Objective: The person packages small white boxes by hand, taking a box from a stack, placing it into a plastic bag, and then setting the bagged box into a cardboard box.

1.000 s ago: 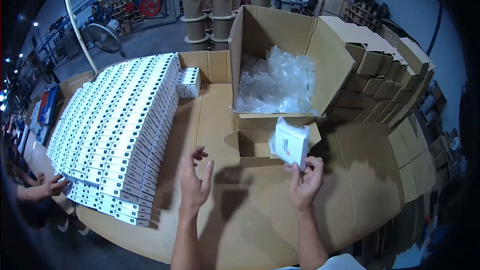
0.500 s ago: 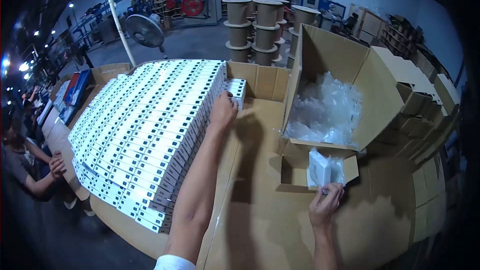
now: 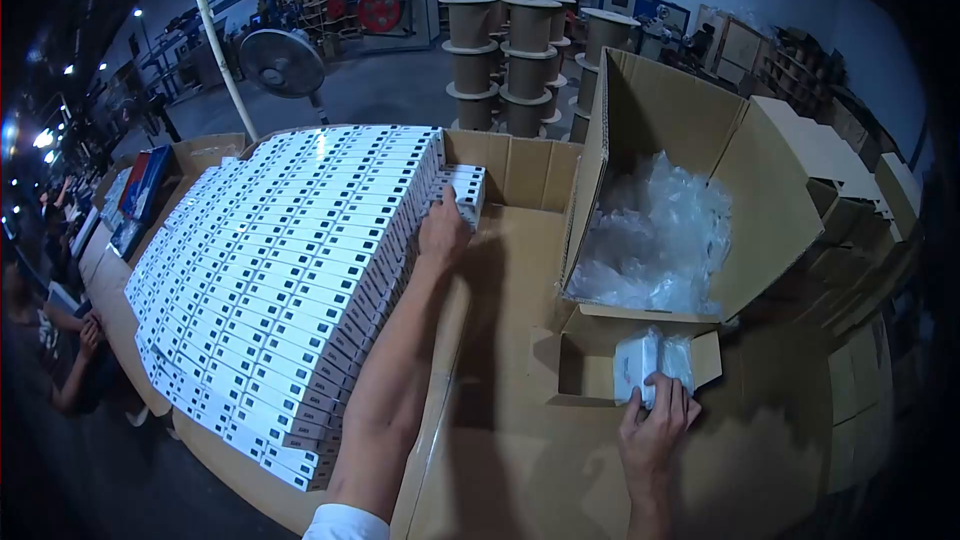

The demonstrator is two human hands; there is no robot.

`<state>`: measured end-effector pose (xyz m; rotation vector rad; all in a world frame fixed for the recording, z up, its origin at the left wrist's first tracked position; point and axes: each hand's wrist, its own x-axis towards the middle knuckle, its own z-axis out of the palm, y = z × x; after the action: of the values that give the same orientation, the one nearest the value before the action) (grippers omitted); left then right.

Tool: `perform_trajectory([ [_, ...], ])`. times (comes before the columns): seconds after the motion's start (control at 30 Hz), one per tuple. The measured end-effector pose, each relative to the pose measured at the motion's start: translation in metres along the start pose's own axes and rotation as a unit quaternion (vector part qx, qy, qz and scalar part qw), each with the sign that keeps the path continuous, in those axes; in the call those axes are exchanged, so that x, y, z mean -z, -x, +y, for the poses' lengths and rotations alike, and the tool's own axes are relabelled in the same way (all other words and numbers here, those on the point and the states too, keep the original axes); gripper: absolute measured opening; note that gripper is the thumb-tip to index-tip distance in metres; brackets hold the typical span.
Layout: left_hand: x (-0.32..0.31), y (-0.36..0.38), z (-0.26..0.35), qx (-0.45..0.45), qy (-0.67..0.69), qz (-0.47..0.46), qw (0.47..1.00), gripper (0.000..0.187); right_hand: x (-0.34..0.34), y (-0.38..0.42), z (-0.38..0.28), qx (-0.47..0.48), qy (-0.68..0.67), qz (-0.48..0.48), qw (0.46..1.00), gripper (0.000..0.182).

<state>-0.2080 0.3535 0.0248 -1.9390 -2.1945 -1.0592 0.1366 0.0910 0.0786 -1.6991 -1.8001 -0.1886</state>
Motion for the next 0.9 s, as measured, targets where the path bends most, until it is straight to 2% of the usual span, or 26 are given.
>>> perform_trajectory([
  [0.07,0.004,0.004,0.002,-0.008,0.003,-0.010,1.000,0.050,-0.005,-0.004,0.001,-0.009,0.022,-0.024,0.999,0.022],
  [0.2,0.008,0.007,0.007,0.048,-0.017,-0.079,0.996,0.060,-0.010,-0.011,0.001,-0.040,0.057,-0.056,0.996,0.015],
  [0.3,-0.003,0.016,0.000,0.046,0.000,-0.039,0.998,0.062,-0.019,-0.005,0.008,-0.038,0.072,-0.064,0.995,0.012],
  [0.37,0.010,0.020,0.010,0.068,0.034,-0.068,0.995,0.070,-0.006,-0.003,0.006,-0.042,0.051,-0.071,0.995,0.014],
  [0.4,0.014,0.024,0.013,0.054,0.028,-0.069,0.996,0.063,0.002,-0.001,0.004,-0.034,0.041,-0.077,0.996,0.016],
  [0.43,-0.007,0.020,-0.006,0.032,0.050,-0.031,0.998,0.052,0.004,0.003,0.005,-0.038,0.048,-0.089,0.994,0.026],
  [0.5,-0.001,0.032,-0.005,-0.014,0.136,-0.001,0.991,0.037,0.020,0.015,0.000,-0.006,0.035,-0.056,0.998,0.043],
  [0.6,0.022,0.070,0.021,0.061,0.156,0.025,0.986,0.028,0.032,0.045,0.005,-0.037,-0.102,0.002,0.994,0.055],
  [0.63,0.041,0.092,0.033,0.083,0.168,0.020,0.982,0.024,0.034,0.058,0.004,-0.068,-0.177,-0.024,0.982,0.056],
  [0.67,0.056,0.117,0.051,0.101,0.204,0.061,0.972,0.020,0.036,0.070,0.003,-0.097,-0.251,-0.048,0.962,0.058],
  [0.7,0.083,0.146,0.071,0.138,0.223,0.038,0.964,0.021,0.036,0.083,0.003,-0.122,-0.324,-0.069,0.936,0.059],
  [0.73,0.086,0.179,0.073,0.091,0.305,0.113,0.941,0.020,0.023,0.098,0.009,-0.111,-0.376,-0.096,0.915,0.059],
  [0.77,0.100,0.210,0.084,0.104,0.335,0.131,0.927,0.016,0.016,0.113,0.010,-0.141,-0.461,-0.145,0.864,0.061],
  [0.8,0.096,0.245,0.067,0.073,0.382,0.095,0.917,0.021,0.009,0.124,0.010,-0.166,-0.540,-0.192,0.802,0.063],
  [0.83,0.094,0.280,0.076,0.066,0.383,0.140,0.911,0.039,0.004,0.127,0.008,-0.187,-0.613,-0.237,0.730,0.065],
  [0.9,0.155,0.327,0.167,0.151,0.488,0.055,0.858,0.053,0.015,0.127,-0.002,-0.194,-0.653,-0.269,0.681,0.072],
])
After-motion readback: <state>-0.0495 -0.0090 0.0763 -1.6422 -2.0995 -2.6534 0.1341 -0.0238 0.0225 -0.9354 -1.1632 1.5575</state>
